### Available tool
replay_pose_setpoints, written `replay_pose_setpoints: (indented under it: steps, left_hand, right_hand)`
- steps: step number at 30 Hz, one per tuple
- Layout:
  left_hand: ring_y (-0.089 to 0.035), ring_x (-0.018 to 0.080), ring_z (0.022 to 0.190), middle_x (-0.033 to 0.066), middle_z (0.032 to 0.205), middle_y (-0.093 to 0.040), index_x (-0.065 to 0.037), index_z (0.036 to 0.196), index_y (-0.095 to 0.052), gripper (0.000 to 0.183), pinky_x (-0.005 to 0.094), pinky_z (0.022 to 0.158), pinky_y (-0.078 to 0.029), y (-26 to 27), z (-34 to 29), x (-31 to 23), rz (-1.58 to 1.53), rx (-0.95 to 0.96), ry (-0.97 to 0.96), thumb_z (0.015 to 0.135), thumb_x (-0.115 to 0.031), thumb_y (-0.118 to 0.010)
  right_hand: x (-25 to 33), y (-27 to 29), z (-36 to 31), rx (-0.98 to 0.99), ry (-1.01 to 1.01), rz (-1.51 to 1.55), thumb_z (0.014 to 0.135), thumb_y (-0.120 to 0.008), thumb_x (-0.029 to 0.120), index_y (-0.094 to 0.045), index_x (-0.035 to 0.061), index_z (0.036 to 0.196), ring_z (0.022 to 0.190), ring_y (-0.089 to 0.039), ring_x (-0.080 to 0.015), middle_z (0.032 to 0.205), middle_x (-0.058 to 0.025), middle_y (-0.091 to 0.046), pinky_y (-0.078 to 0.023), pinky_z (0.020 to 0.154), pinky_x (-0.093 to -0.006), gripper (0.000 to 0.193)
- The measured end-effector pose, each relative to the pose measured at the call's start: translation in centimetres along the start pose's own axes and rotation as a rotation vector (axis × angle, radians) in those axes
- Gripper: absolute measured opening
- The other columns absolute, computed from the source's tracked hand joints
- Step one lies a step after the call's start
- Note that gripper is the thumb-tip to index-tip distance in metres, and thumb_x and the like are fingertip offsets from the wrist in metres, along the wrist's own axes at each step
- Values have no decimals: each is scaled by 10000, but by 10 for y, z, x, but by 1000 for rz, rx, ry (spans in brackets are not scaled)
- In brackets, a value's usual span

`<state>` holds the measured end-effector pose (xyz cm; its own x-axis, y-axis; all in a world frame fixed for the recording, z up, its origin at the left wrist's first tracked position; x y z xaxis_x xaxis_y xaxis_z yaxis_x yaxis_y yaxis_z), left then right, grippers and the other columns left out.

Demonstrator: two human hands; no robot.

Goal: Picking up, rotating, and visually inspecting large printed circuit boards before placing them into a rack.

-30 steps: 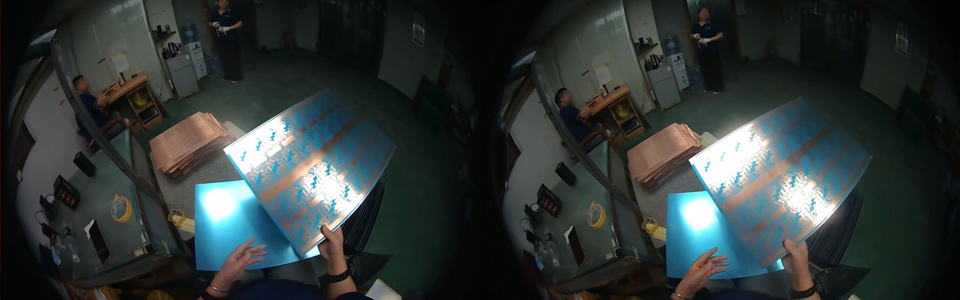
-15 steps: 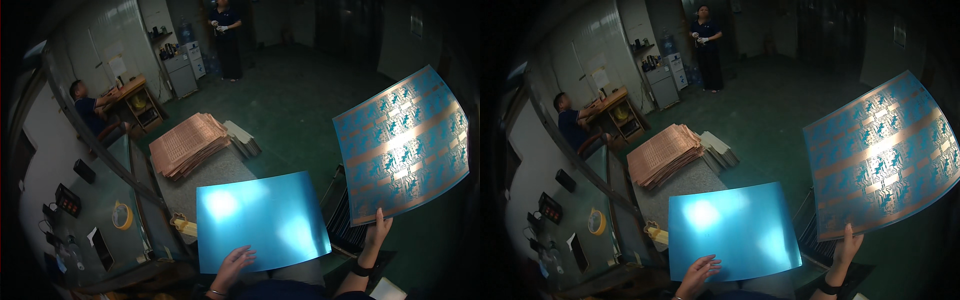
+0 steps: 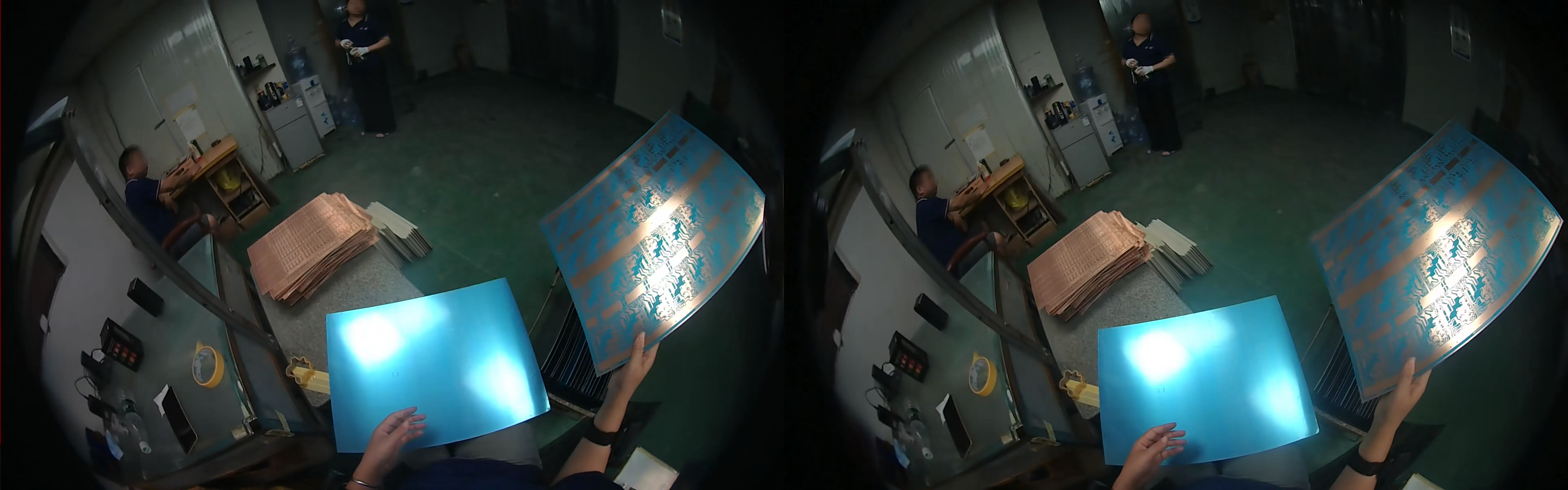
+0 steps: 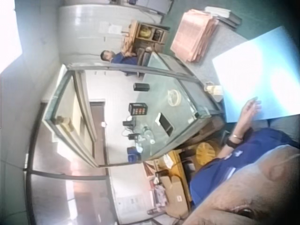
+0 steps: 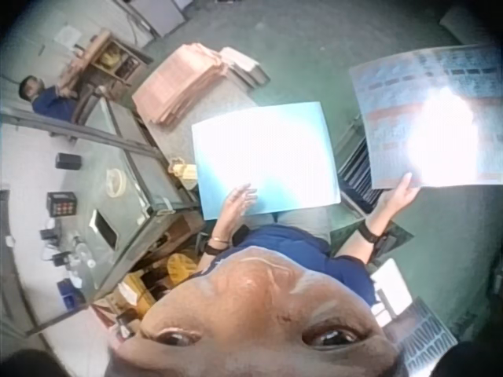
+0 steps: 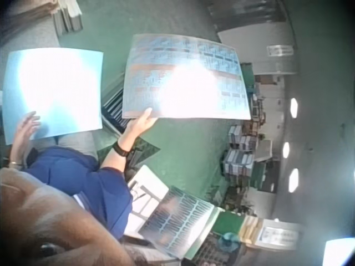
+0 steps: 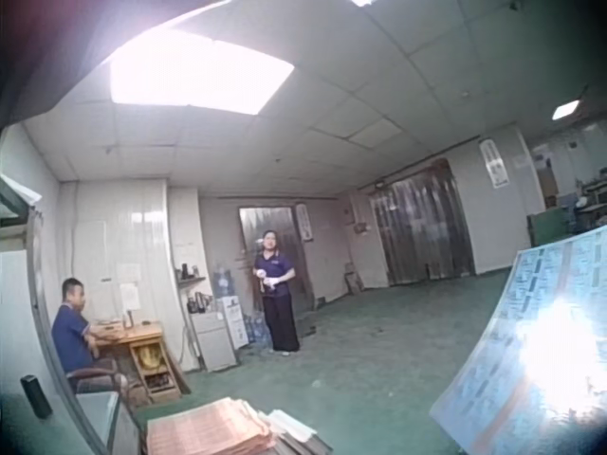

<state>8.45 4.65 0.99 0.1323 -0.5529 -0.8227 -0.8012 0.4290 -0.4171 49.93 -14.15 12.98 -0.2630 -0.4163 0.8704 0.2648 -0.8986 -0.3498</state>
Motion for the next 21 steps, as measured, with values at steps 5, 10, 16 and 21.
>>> replay_pose_setpoints:
  steps: [5, 10, 16, 21]
  left_hand:
    - [-535, 260, 1072, 190, 1187, -522, 32, 1254, -421, 394, 348, 918, -441, -1, -3, 2, 23, -3, 20, 931, -183, -492]
    - [-551, 257, 1039, 194, 1164, -530, 25, 1237, -432, 353, 365, 890, -462, 3, 10, 18, 55, -30, 123, 931, -146, -473]
    - [-572, 248, 980, 170, 1111, -544, 4, 1192, -459, 336, 357, 849, -480, 5, 12, 6, 49, -123, 24, 905, -159, -524]
    - [-570, 229, 968, 163, 1097, -550, 7, 1196, -454, 340, 342, 844, -470, 11, 12, 9, 85, -157, 39, 903, -151, -520]
  right_hand:
    - [-7, 13, -2, -84, 8, -39, 938, -479, 189, -393, -42, 1268, 963, -515, -147, 1100, -107, -527, -416, 828, -288, 413]
    - [-3, 8, 0, -123, 136, -325, 938, -486, 182, -448, -28, 1239, 816, -493, -69, 956, -31, -552, -402, 692, -220, 369]
    - [-43, -20, 7, -54, 113, -383, 944, -456, 164, -462, -57, 1218, 825, -538, -92, 989, -88, -600, -430, 755, -227, 352]
    - [-85, -27, -4, -55, 56, -796, 902, -457, 116, -483, 20, 1242, 535, -584, -202, 676, -162, -599, -446, 515, -311, 354]
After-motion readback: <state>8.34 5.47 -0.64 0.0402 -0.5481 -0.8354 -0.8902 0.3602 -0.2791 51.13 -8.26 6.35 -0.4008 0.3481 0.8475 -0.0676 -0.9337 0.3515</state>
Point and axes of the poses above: each hand's wrist, its own z-axis towards the middle knuckle, its own y-axis out of the back of the hand, x = y × z, the point moved 9 cm from there along z, towards the middle knuckle
